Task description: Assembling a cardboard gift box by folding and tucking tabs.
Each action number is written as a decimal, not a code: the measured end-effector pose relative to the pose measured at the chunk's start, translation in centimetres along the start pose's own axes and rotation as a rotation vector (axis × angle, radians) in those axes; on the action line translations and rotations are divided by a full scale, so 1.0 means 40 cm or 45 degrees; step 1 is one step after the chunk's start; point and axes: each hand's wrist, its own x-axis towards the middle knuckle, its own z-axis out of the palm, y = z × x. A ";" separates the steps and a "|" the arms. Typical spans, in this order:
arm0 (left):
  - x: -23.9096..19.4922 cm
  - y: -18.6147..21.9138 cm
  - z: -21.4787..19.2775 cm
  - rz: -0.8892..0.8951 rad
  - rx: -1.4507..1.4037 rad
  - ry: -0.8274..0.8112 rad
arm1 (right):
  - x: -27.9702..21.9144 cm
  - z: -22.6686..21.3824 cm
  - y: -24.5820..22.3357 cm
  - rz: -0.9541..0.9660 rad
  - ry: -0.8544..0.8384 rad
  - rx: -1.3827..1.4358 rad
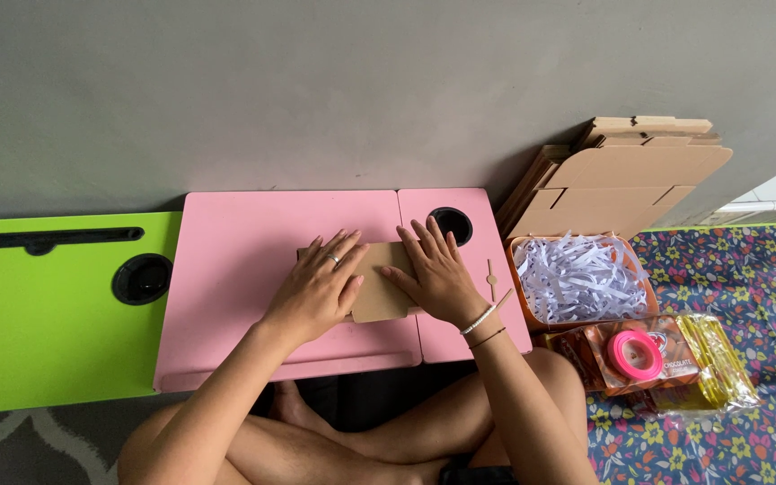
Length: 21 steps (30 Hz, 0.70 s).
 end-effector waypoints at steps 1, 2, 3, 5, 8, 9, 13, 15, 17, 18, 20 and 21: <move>-0.001 -0.008 0.010 0.024 -0.011 0.065 | 0.001 -0.004 -0.003 -0.001 0.001 0.011; -0.003 -0.015 0.018 0.049 -0.022 0.131 | 0.002 -0.009 -0.006 -0.003 0.002 0.021; -0.007 -0.019 0.014 0.047 -0.018 0.137 | 0.000 -0.013 -0.010 -0.009 0.006 0.018; -0.015 -0.026 0.007 -0.002 -0.218 0.295 | -0.006 -0.021 -0.015 0.021 0.009 0.044; -0.039 -0.044 0.021 -0.051 -0.342 0.461 | -0.008 -0.022 -0.016 0.027 0.003 0.055; -0.042 -0.029 0.011 -0.044 -0.344 0.458 | -0.008 -0.021 -0.013 0.034 0.006 0.056; -0.058 0.010 -0.019 -0.085 -0.338 0.319 | -0.013 -0.019 -0.015 -0.001 0.031 0.065; -0.057 0.006 -0.019 -0.093 -0.250 0.253 | -0.014 -0.020 -0.021 -0.025 0.057 0.076; -0.053 -0.008 -0.002 -0.122 0.027 0.104 | -0.021 -0.017 -0.026 -0.108 0.207 0.055; -0.057 -0.006 0.004 -0.131 0.029 0.105 | -0.027 -0.014 -0.026 -0.116 0.203 0.056; -0.055 -0.006 0.010 -0.126 0.114 0.059 | -0.033 -0.013 -0.024 -0.376 0.469 -0.031; -0.055 -0.008 0.013 -0.130 0.116 0.064 | -0.047 -0.010 -0.026 -0.382 0.470 -0.033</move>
